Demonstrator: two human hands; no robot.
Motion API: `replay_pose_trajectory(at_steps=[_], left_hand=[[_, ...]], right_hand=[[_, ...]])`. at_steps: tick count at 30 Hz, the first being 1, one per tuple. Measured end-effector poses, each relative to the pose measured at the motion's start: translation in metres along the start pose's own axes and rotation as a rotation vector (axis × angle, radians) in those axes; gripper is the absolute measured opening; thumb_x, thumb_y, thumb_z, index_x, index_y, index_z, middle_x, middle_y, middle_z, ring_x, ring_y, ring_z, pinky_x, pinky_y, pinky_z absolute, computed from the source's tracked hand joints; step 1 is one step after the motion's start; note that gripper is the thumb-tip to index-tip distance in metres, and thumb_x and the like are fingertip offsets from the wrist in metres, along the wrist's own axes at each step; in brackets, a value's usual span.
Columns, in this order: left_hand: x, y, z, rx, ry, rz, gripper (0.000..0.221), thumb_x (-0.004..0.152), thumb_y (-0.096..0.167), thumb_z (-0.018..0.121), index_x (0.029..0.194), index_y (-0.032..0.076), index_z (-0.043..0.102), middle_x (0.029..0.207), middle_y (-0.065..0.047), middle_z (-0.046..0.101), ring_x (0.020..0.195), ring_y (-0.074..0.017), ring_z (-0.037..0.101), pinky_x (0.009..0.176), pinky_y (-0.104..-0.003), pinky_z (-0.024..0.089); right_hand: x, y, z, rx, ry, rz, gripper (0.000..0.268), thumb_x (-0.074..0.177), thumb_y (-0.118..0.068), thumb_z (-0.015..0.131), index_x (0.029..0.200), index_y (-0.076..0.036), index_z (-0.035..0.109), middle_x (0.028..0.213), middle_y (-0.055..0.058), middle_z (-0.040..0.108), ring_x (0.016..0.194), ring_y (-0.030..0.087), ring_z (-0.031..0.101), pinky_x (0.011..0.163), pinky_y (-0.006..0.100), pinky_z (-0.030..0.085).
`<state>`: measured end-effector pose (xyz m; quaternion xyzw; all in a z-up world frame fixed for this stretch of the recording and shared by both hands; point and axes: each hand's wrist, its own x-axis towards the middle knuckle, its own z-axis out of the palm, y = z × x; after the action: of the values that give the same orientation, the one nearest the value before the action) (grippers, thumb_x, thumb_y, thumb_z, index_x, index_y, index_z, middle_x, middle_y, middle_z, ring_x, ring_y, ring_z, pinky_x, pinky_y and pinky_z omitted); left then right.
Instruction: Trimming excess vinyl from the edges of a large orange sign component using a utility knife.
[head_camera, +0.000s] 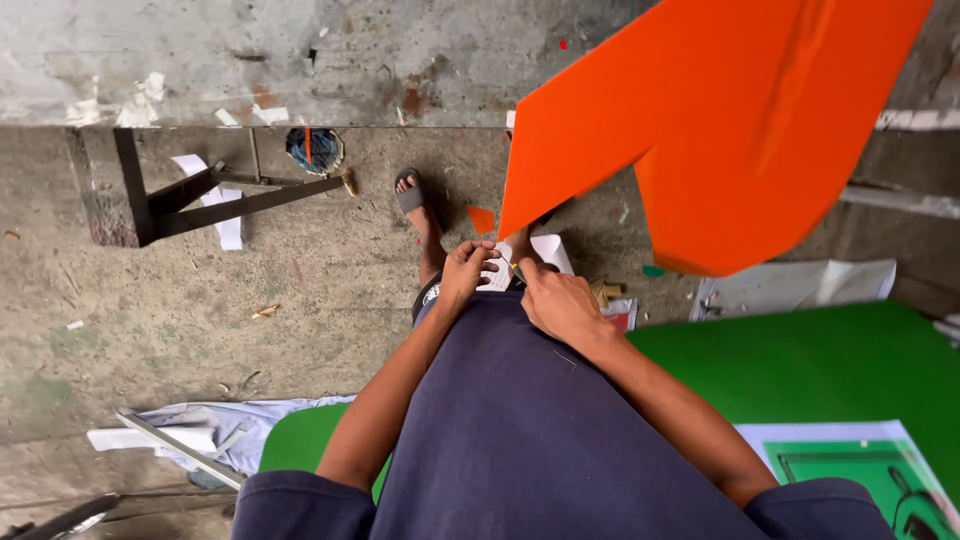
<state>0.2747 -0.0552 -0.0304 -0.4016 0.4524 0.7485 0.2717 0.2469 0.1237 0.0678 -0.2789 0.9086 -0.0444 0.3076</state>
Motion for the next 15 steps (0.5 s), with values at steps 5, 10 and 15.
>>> replay_pose_trajectory(at_steps=[5,10,15], left_hand=[[-0.003,-0.013,0.011,-0.058,0.009,0.085,0.031,0.09,0.023,0.068,0.115,0.005,0.069,0.105,-0.012,0.077,0.085,-0.0138,0.074,0.066,-0.024,0.061],[0.004,-0.019,0.021,-0.125,0.096,0.139,0.021,0.091,0.022,0.07,0.104,0.005,0.069,0.096,-0.012,0.078,0.079,-0.0113,0.073,0.06,-0.02,0.059],[0.011,-0.029,0.028,-0.199,0.154,0.174,0.018,0.087,0.019,0.069,0.097,0.004,0.07,0.085,-0.009,0.077,0.071,-0.0084,0.072,0.053,-0.017,0.057]], right_hand=[[-0.001,0.043,-0.021,0.188,-0.226,0.104,0.038,0.09,-0.031,0.049,0.125,-0.02,0.044,0.085,0.018,0.072,0.068,0.045,0.072,0.059,0.058,0.056],[-0.001,0.04,-0.06,0.248,-0.208,0.004,0.036,0.093,-0.028,0.05,0.128,-0.019,0.044,0.092,0.026,0.072,0.076,0.051,0.072,0.063,0.059,0.056],[0.011,0.039,-0.058,0.211,-0.164,-0.191,0.038,0.098,-0.022,0.051,0.134,-0.016,0.042,0.097,0.024,0.074,0.076,0.045,0.074,0.061,0.053,0.059]])
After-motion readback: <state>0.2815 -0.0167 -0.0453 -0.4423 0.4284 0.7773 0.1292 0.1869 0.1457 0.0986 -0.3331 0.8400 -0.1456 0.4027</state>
